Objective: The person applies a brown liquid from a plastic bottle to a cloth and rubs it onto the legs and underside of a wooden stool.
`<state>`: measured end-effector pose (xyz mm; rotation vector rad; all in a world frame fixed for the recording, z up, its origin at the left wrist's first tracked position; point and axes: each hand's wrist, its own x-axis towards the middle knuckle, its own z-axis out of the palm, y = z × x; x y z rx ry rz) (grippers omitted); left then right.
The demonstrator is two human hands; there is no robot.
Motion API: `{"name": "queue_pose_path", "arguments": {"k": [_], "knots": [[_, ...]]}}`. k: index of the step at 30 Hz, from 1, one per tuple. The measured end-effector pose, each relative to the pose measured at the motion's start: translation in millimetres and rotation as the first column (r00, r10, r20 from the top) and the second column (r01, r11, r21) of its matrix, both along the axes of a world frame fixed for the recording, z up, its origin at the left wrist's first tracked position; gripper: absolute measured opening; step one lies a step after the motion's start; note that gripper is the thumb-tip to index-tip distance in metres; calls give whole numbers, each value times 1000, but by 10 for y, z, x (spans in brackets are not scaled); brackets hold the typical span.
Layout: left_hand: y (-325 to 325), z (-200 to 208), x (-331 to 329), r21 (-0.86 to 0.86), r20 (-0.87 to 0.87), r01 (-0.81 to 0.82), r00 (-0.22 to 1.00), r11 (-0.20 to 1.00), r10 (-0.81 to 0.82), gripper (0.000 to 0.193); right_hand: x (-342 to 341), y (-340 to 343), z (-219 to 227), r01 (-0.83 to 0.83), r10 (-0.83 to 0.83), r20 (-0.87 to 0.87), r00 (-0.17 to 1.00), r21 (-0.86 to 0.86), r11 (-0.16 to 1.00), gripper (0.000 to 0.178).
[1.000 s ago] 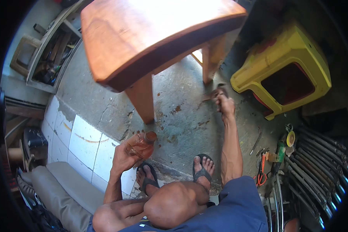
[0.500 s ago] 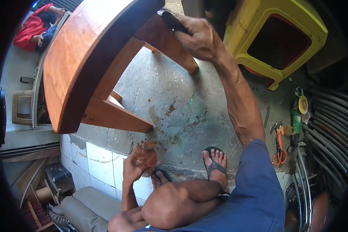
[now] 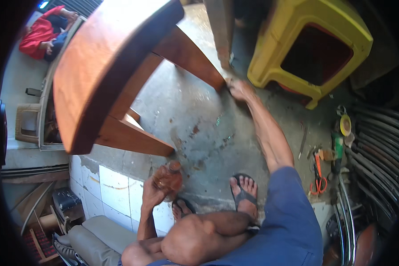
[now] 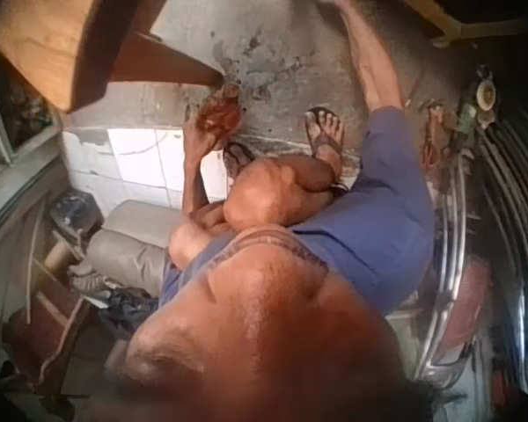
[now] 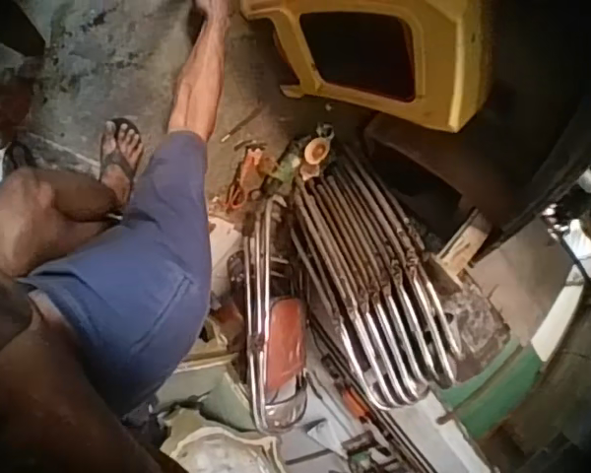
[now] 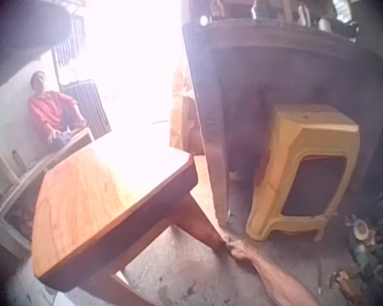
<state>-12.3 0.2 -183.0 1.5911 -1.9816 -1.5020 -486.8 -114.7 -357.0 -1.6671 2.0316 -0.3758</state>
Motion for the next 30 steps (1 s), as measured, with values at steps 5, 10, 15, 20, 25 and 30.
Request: {"name": "queue_pose_path", "arguments": {"k": [5,10,15,20,25,30], "knots": [[-193,354,259,1,-184,-104,978,995,103,39,659,967,294,646,-510,667,544,56,762,30],[-496,598,912,138,-711,-398,597,907,371,46,1530,1538,1035,668,-385,915,117,214,713,18],[-990,709,909,-104,-541,-378,798,920,267,67,1569,1475,1853,678,-255,915,313,-27,735,31],[-895,583,1004,-163,-530,-496,773,853,349,69,1666,1463,2572,595,-100,812,575,-331,732,42],[-1110,352,1377,-79,-762,-316,631,945,147,66,1750,1497,3082,461,59,866,497,-321,827,50],[-2016,265,1323,-275,-932,181,189,944,-308,52,1760,1315,3103,446,20,1000,-8,-14,895,43]]}}
